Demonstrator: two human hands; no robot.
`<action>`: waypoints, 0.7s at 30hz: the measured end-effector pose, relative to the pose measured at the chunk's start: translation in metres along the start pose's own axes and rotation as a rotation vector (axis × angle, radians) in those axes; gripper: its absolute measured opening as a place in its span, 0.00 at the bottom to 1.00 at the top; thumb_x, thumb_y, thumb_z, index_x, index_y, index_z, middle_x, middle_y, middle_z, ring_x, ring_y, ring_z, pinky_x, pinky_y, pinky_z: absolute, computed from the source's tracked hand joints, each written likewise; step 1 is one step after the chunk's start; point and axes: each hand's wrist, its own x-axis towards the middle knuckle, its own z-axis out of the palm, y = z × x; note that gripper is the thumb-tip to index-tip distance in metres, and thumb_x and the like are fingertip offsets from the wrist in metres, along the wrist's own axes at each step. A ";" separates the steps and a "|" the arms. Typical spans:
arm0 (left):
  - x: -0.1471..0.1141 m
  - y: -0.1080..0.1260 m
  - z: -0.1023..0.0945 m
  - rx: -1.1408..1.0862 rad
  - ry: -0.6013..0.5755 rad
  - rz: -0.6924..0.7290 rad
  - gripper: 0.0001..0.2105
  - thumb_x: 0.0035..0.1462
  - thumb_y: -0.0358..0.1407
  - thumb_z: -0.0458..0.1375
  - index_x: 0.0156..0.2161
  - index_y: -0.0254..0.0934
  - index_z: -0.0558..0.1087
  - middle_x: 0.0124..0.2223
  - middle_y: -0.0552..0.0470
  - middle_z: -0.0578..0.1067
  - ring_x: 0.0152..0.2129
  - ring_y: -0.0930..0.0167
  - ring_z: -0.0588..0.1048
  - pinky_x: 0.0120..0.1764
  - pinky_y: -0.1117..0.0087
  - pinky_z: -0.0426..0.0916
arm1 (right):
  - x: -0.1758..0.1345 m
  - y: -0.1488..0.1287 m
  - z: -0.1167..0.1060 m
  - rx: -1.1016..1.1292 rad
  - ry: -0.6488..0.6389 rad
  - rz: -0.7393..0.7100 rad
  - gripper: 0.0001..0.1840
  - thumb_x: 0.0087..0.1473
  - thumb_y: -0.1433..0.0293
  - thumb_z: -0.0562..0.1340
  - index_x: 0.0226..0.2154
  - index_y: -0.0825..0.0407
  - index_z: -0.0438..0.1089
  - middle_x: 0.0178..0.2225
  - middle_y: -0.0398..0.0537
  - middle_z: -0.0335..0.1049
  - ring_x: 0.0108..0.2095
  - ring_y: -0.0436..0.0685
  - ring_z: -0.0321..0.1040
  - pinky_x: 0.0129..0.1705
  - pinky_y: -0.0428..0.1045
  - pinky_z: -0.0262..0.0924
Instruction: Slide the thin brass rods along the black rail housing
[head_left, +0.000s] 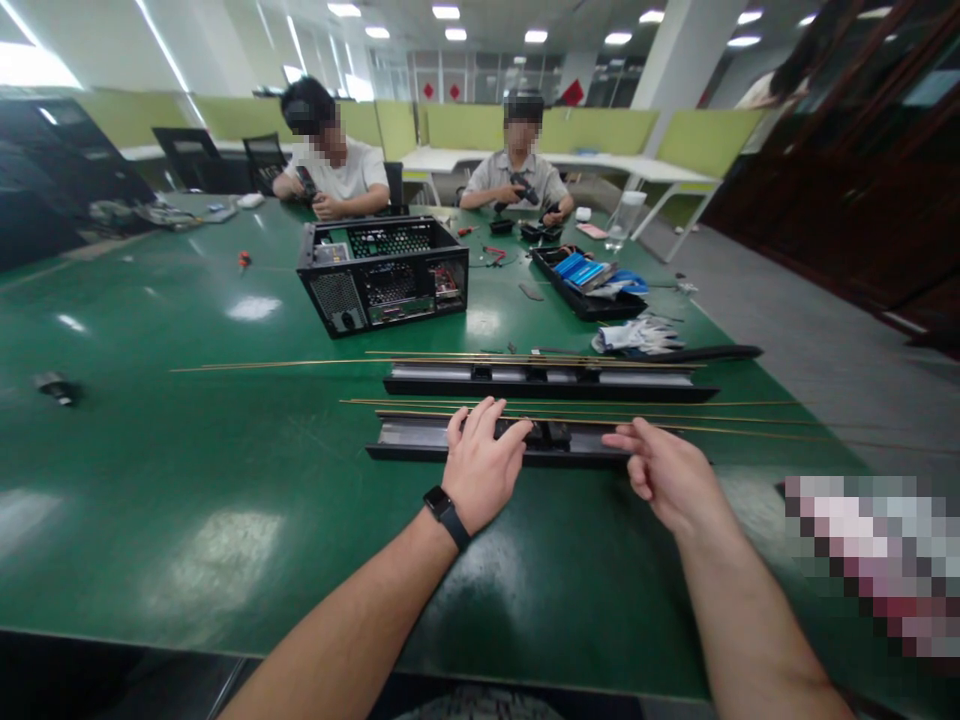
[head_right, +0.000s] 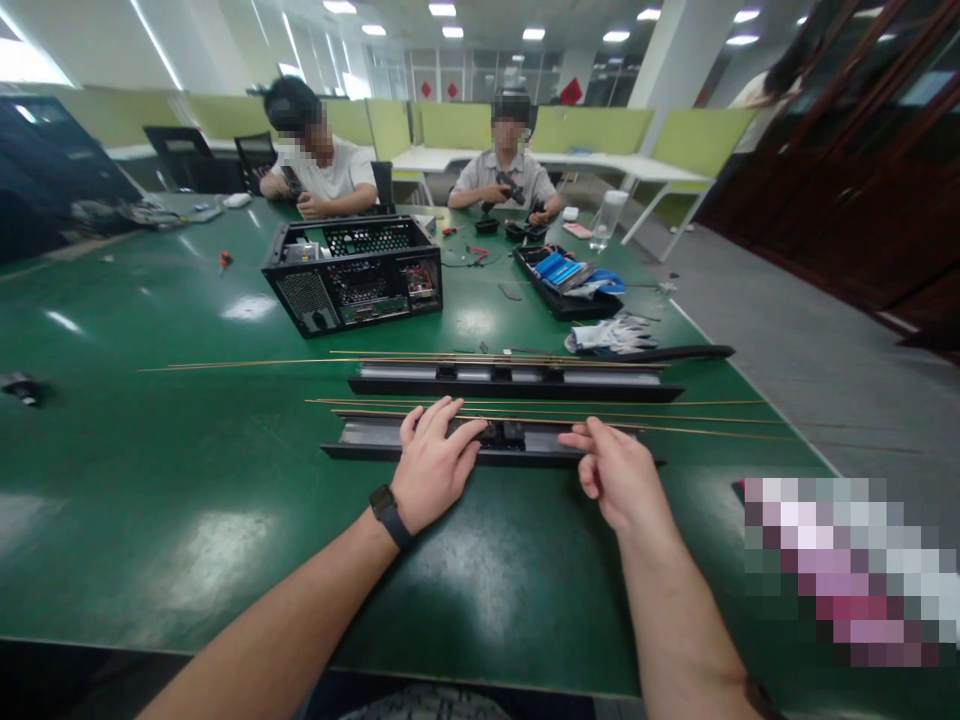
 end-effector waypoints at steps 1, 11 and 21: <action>0.000 0.000 0.000 0.000 0.000 0.001 0.14 0.65 0.37 0.54 0.53 0.51 0.72 0.62 0.47 0.68 0.64 0.62 0.60 0.63 0.49 0.50 | 0.000 0.000 0.000 -0.006 0.017 -0.019 0.13 0.56 0.61 0.64 0.31 0.55 0.70 0.30 0.56 0.78 0.09 0.44 0.53 0.07 0.40 0.43; -0.001 0.000 0.000 -0.007 0.007 0.001 0.14 0.65 0.37 0.54 0.54 0.51 0.72 0.61 0.46 0.68 0.63 0.61 0.61 0.63 0.49 0.49 | 0.001 0.000 -0.001 0.003 0.210 -0.207 0.12 0.52 0.61 0.65 0.34 0.51 0.69 0.35 0.49 0.77 0.10 0.45 0.57 0.06 0.41 0.41; 0.000 0.002 -0.002 0.009 -0.003 0.001 0.14 0.65 0.37 0.54 0.53 0.51 0.72 0.62 0.46 0.68 0.64 0.60 0.60 0.63 0.49 0.50 | -0.010 0.001 0.012 -0.080 0.123 -0.217 0.18 0.52 0.57 0.65 0.38 0.54 0.73 0.42 0.56 0.78 0.10 0.42 0.55 0.07 0.41 0.39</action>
